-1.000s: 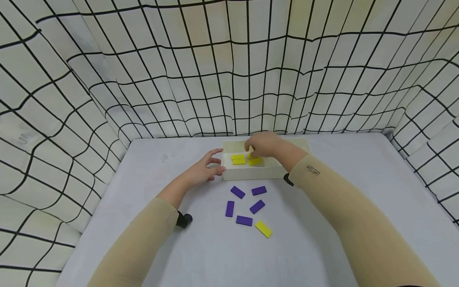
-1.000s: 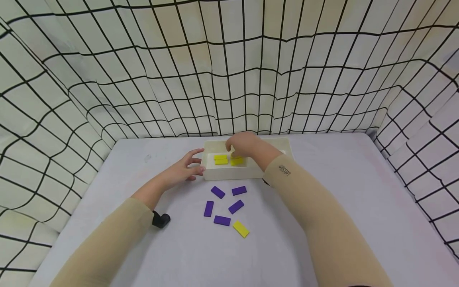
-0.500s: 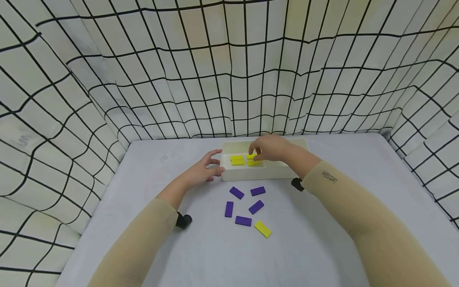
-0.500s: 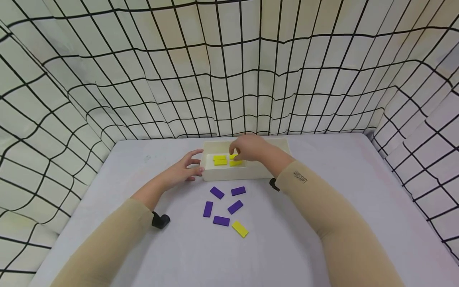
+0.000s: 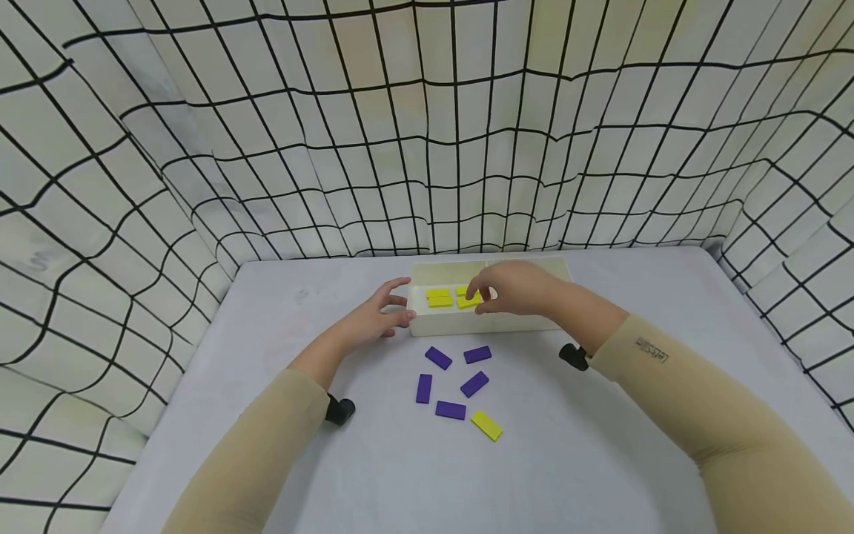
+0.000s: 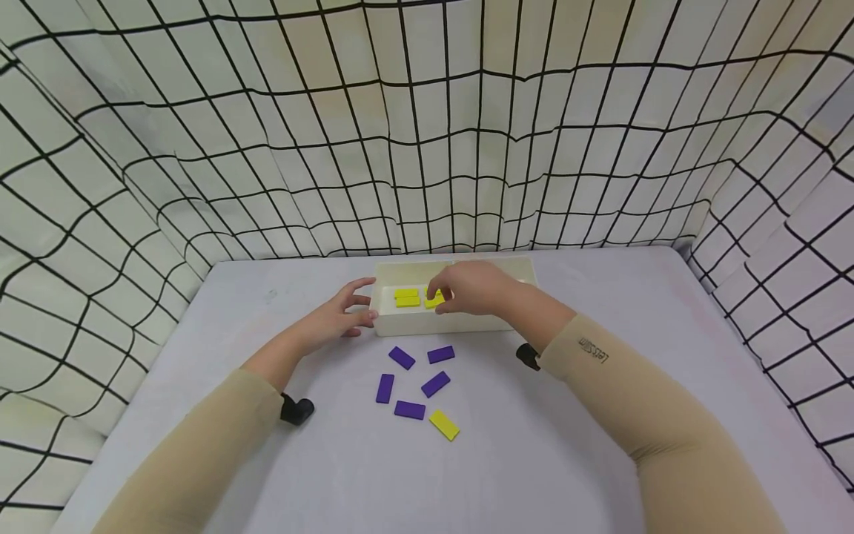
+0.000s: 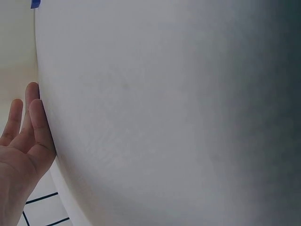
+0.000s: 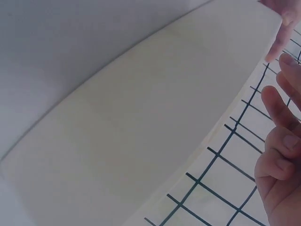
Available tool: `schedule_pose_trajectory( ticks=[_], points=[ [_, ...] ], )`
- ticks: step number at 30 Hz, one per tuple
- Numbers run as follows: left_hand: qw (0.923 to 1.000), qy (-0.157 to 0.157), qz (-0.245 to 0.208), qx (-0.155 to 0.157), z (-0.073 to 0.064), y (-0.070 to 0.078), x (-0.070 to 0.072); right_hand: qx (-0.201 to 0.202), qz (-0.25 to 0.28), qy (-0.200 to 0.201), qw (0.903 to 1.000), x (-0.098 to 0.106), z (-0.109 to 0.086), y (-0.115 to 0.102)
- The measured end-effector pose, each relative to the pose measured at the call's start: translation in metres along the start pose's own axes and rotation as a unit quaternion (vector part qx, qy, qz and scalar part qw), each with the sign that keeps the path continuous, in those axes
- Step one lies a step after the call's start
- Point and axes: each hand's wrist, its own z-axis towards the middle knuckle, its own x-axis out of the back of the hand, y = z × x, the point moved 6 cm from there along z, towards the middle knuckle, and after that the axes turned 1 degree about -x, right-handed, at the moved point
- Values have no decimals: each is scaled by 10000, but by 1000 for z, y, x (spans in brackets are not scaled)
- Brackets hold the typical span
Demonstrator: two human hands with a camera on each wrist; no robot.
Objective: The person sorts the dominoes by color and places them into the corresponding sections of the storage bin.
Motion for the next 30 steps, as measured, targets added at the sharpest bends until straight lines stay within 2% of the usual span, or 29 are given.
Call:
schedule_pose_trajectory(
  ticks=[6,13,23,30],
  points=[
    [10000,18,46,4,0,1,0,-9,-25,-109,9999,-9,-14,-4],
    [9999,95,88,36,1,-2,2,-5,265,-343,9991,-24,-28,-9],
    [10000,52,63,3,2,-1,1,280,461,-512,9972,-48,-49,-22],
    [9999,81,125,49,2,-1,0,217,543,-763,9954,-66,-59,-30]
  ],
)
